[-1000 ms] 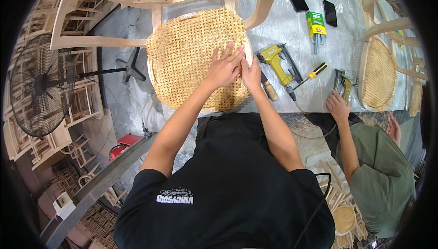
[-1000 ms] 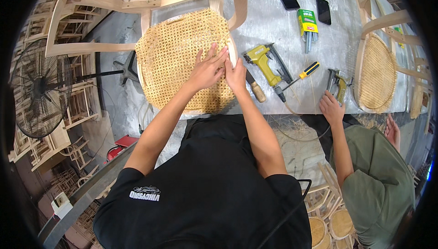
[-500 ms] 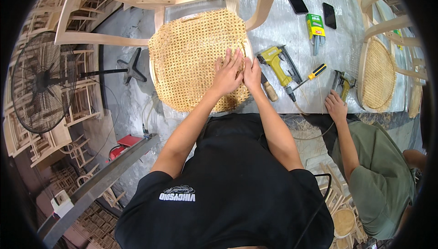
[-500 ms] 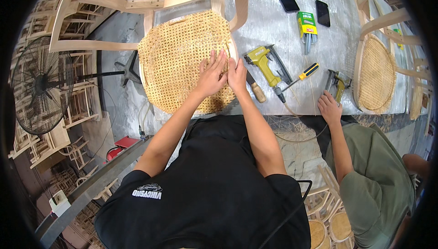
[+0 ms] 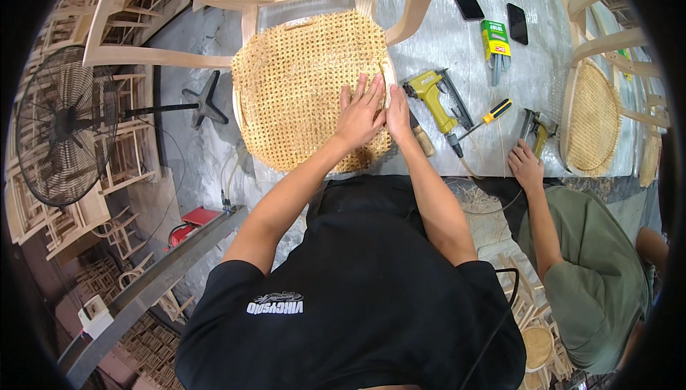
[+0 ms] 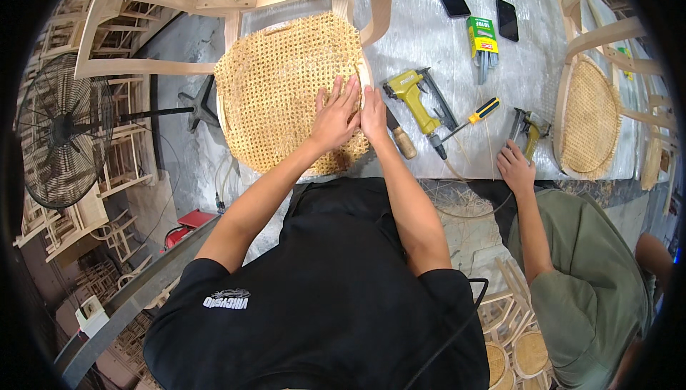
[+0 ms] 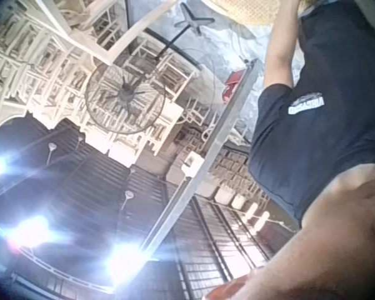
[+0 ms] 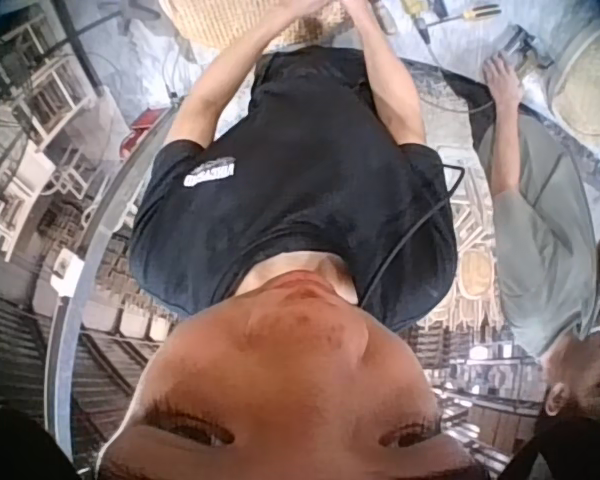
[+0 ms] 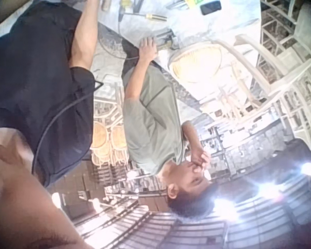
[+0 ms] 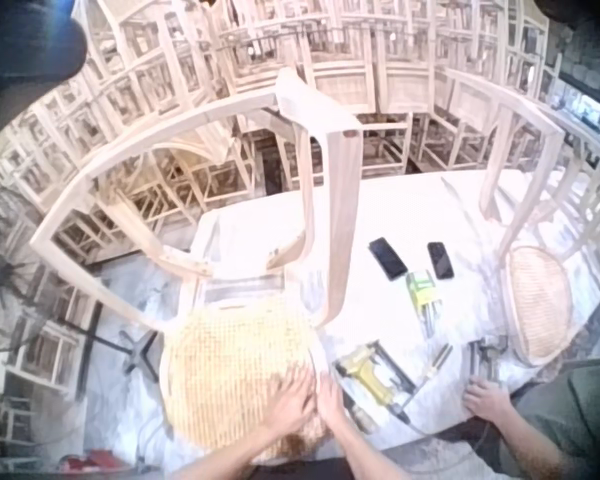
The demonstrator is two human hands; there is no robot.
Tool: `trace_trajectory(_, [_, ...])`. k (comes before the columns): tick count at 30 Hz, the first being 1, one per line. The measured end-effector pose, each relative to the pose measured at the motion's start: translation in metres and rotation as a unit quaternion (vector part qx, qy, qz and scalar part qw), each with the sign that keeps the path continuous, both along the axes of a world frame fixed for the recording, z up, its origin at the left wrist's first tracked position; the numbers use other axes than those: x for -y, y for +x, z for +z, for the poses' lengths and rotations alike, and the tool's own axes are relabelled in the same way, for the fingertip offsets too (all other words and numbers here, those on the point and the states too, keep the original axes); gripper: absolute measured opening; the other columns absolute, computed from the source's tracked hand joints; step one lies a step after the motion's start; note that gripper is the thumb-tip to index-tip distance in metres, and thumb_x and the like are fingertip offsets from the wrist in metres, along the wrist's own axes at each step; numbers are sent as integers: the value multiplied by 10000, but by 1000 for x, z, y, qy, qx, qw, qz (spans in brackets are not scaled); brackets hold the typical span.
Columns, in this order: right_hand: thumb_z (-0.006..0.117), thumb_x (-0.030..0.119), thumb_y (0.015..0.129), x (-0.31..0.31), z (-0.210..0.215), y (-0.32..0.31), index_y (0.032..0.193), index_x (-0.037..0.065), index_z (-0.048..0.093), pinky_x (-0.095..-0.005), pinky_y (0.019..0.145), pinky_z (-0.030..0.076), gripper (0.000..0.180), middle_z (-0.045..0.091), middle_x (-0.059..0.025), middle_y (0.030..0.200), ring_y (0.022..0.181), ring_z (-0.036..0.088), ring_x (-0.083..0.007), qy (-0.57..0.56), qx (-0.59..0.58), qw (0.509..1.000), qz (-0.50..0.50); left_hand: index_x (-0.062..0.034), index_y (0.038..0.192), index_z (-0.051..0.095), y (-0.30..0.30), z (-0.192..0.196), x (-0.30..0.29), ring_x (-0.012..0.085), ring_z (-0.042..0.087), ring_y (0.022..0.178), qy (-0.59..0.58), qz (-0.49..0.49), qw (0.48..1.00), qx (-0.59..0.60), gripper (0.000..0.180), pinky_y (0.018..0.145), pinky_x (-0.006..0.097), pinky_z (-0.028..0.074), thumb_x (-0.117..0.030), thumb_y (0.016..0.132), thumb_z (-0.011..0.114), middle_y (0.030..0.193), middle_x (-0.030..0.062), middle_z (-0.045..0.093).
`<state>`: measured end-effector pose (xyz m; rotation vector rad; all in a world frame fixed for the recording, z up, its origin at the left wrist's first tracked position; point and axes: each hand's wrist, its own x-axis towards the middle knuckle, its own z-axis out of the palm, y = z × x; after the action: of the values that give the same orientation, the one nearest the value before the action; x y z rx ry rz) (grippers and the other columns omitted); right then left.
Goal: The person attaches a woven cane seat to a wooden chair frame. They position the cane over the frame, use a staple gun to secure the edges, and trim excess material with a knife. The person repeatedly adjusts and staples the seat around the perimeter.
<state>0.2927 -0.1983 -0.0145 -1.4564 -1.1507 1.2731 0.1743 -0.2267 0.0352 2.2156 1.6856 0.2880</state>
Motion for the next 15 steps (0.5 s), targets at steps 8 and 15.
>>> trace_trajectory(8, [488, 508, 1006, 2, 10, -2, 1064, -62, 560, -477, 809, 487, 577, 645, -333, 994, 948, 640, -468, -33, 50, 998, -6, -67, 1555, 280, -24, 0, -9, 331, 93, 1534, -11, -7, 1000, 15, 668, 1166, 622, 110, -319, 971, 483, 1660, 68, 171])
trace_trajectory(15, [558, 478, 978, -3, 19, -10, 1037, -98, 566, -517, 800, 497, 580, 660, -350, 905, 916, 659, -495, -29, 129, 990, -41, -111, 1554, 310, -16, -8, -8, 328, 126, 1531, 17, -10, 1000, 9, 650, 1151, 615, 143, -257, 957, 521, 1654, 61, 203])
